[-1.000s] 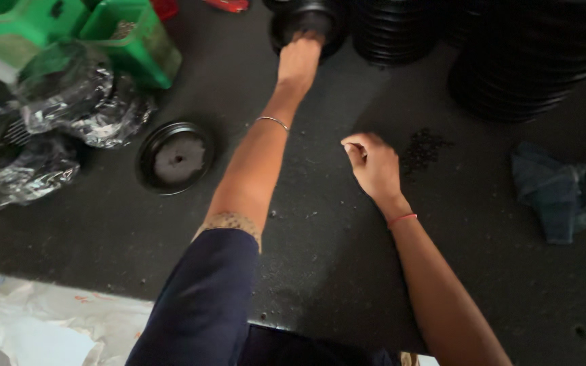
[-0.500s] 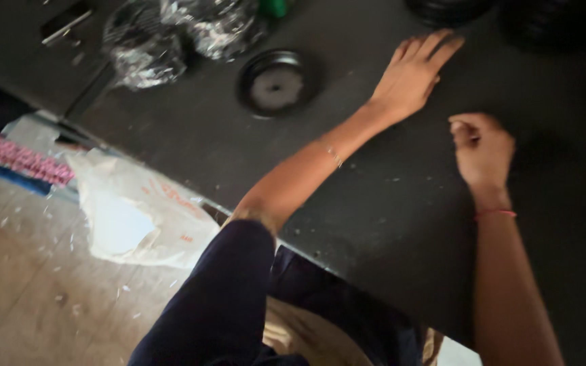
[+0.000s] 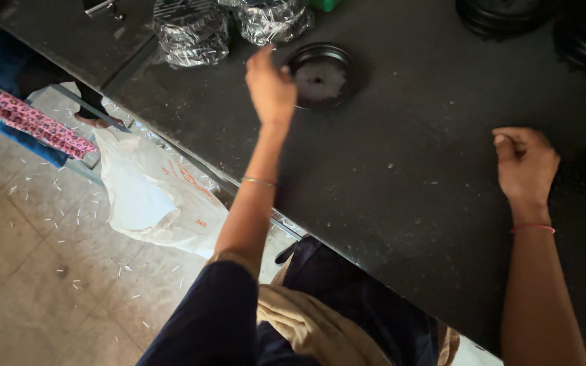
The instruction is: The person places a ribbed black plastic lid onto a round plastic base and presses it to seat it, then wipes the assembled part with a blue cloth. They set finished assemblies aside and wrap completed parts in clear plastic wrap on the workbench.
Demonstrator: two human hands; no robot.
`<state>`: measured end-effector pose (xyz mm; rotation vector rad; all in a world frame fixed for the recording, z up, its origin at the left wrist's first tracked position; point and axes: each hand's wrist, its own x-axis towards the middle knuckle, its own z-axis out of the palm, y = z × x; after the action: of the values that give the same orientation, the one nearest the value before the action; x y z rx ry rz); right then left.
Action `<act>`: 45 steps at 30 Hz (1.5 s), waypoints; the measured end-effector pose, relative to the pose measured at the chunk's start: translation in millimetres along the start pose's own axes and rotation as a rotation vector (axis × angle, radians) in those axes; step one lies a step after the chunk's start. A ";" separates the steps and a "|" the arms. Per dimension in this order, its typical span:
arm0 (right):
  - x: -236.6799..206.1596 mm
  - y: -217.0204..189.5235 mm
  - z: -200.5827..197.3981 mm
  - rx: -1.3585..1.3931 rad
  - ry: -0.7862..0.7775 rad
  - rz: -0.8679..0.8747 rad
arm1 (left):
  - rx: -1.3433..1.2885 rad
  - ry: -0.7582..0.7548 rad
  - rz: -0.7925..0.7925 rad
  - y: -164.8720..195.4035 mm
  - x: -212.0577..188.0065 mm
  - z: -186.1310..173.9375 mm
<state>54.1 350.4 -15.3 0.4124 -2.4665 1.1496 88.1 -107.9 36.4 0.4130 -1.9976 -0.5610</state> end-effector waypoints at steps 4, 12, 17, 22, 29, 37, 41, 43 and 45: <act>-1.6 0.8 2.1 0.001 0.003 0.007 | -0.073 -0.169 -0.302 -37.5 -2.8 -11.4; -2.4 -14.6 3.7 -0.063 0.099 -0.184 | -0.332 -0.403 -0.357 -18.5 -8.3 15.3; -16.6 -45.6 -8.3 0.015 0.204 -0.150 | -0.384 -0.643 -0.041 24.8 -31.6 58.9; -17.9 -33.7 -65.5 -0.258 0.300 -0.099 | -0.332 -0.734 0.172 63.5 -58.4 100.8; -56.4 56.4 -196.4 -0.596 0.391 0.344 | -0.615 -0.665 0.071 61.5 -60.6 83.3; -62.4 107.4 -207.4 -0.430 0.447 0.457 | -0.764 -0.495 0.076 109.4 -56.7 48.0; -41.3 39.3 -202.9 0.003 0.465 0.025 | -1.016 -0.549 0.099 144.2 -68.5 38.4; -21.1 2.4 -175.3 0.442 0.365 0.059 | -1.154 -0.655 0.077 160.0 -77.6 36.9; -7.8 -28.5 -136.6 0.759 0.224 0.107 | -1.256 -0.872 -0.158 171.0 -88.2 35.7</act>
<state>102.8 439.7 80.5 0.3253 -1.8047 2.0386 88.0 87.3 50.9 -0.5556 -1.8872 -2.1637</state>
